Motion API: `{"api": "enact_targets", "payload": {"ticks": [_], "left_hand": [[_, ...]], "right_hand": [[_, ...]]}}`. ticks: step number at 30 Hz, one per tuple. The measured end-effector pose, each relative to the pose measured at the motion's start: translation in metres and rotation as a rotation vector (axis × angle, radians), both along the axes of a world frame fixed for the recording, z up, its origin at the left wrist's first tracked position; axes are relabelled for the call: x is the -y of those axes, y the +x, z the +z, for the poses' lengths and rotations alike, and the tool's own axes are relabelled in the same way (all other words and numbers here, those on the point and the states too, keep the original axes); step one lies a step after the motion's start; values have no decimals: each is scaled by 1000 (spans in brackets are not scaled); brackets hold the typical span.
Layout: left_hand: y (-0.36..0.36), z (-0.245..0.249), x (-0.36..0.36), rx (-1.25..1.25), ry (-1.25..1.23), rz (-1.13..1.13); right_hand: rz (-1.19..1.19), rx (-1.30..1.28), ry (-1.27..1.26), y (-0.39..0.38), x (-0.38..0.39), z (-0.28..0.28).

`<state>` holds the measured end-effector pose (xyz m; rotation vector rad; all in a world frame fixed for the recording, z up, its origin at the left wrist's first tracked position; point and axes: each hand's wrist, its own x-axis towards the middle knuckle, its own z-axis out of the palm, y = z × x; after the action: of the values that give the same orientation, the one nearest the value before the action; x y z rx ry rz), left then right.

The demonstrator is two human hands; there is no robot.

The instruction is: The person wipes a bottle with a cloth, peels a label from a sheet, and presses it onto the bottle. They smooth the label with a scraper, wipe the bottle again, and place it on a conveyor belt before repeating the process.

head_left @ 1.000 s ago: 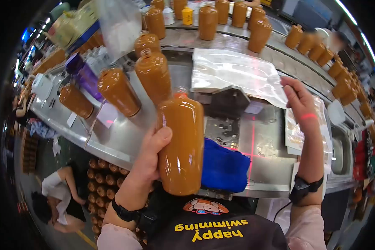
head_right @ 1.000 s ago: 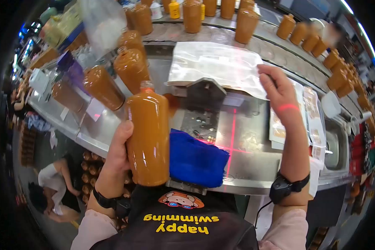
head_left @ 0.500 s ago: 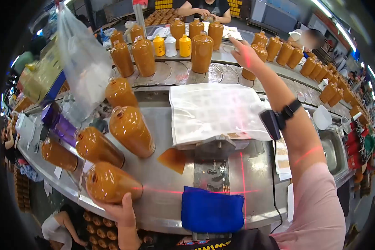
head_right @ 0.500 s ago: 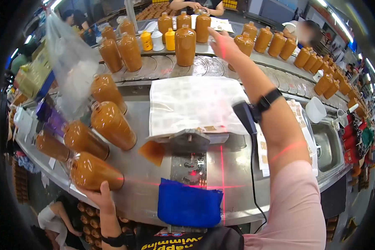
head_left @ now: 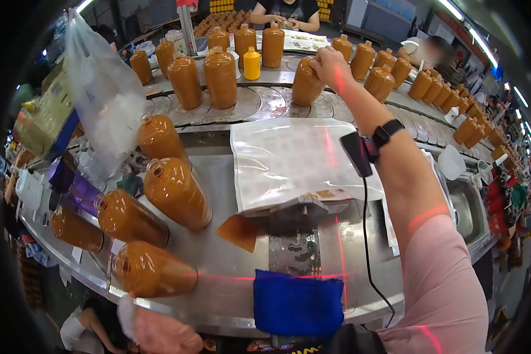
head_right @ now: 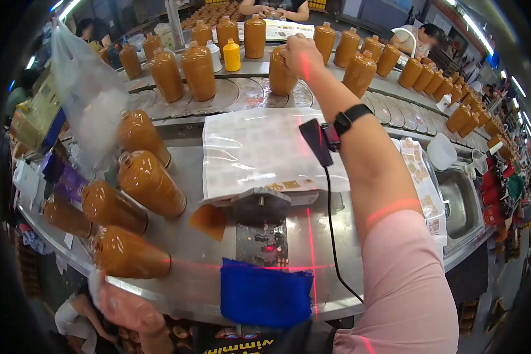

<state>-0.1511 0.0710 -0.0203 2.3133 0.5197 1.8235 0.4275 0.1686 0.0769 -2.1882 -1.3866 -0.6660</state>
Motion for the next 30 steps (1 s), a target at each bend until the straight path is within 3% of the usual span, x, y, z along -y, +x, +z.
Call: {"api": "enact_targets", "payload": {"ticks": [1,3,5,10,15,17,20,21,23,26,30], "left_hand": [[13,5,1,-13,73,-77],[22,29,18,-293,-59,-28],[32,28,21,-213,-208,-212],[105,69,27,-39,-435,-659],[147,78,45,-52,-1147,-1309],[136,64,56,-90,-1421,-1496],[113,53,75,-98,-1622,-1291],[108,50,77,-117,-1696,-1232],[110,49,78,-104,-1718,-1186],[119,48,70,-103,-1747,-1135],[135,43,60,-126,-1732,-1168]], "right_hand": [[71,38,48,-4,16,6],[209,111,134,-12,48,26],[293,191,167,-53,94,66],[709,-284,44,-142,194,128],[870,-772,25,-239,233,70],[751,-1040,56,-249,239,31],[662,-1180,33,-260,259,-21],[623,-961,45,-262,263,-33],[516,-1123,-38,-265,274,-45],[493,-926,-46,-258,275,-61],[462,-850,-6,-240,282,-55]]}}
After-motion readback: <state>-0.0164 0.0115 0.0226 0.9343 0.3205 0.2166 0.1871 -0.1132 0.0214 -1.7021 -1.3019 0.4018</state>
